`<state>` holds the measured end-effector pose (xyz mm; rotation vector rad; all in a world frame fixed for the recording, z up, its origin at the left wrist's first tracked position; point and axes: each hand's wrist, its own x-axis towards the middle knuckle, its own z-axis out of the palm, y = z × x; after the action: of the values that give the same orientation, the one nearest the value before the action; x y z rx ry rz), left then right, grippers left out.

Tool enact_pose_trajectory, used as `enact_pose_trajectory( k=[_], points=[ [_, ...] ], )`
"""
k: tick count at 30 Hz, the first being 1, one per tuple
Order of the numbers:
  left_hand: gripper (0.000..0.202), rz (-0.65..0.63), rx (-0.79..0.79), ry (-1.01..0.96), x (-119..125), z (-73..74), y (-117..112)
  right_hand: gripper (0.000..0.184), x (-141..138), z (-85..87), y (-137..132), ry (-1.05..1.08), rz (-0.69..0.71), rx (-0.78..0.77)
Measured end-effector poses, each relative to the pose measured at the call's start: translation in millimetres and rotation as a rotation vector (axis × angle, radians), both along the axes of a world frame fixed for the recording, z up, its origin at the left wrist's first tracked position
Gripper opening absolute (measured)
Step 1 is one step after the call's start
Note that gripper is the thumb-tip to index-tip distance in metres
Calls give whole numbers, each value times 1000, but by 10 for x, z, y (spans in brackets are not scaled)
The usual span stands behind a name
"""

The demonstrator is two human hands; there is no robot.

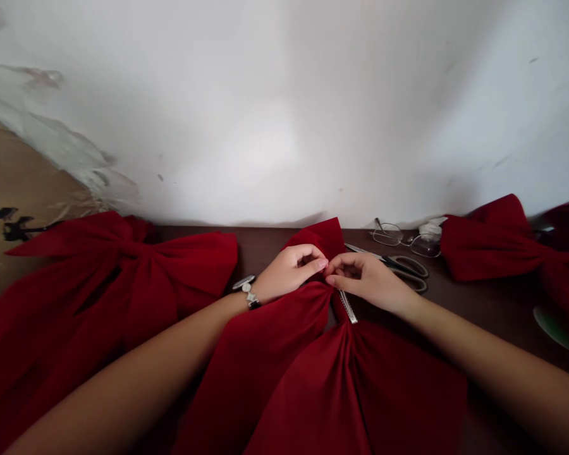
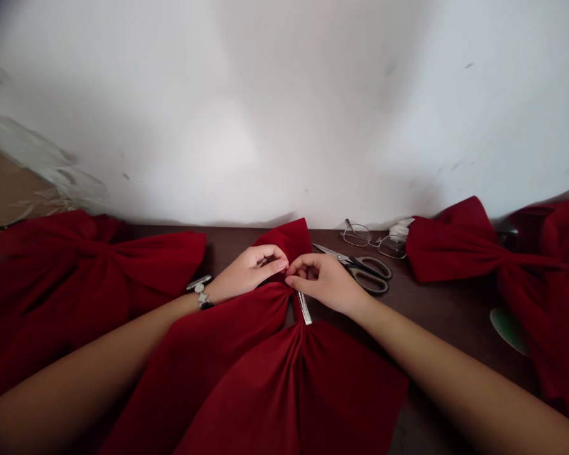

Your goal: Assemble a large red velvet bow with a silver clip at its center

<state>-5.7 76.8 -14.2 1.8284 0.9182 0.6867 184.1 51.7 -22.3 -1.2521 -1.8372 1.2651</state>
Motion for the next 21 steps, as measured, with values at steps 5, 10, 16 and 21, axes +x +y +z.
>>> enact_pose_trajectory(
  k=[5, 10, 16, 21],
  points=[
    [20, 45, 29, 11, 30, -10, -51, 16, -22, -28, -27, 10, -38, 71],
    [20, 71, 18, -8, 17, -4, -59, 15, -6, -28, -12, 9, -36, 59],
    [15, 78, 156, 21, 7, 13, -145, 17, 42, -5, 17, 62, 21, -43],
    [12, 73, 179, 90, 57, 30, -229, 23, 46, 24, 13, 75, 27, -104]
  ],
)
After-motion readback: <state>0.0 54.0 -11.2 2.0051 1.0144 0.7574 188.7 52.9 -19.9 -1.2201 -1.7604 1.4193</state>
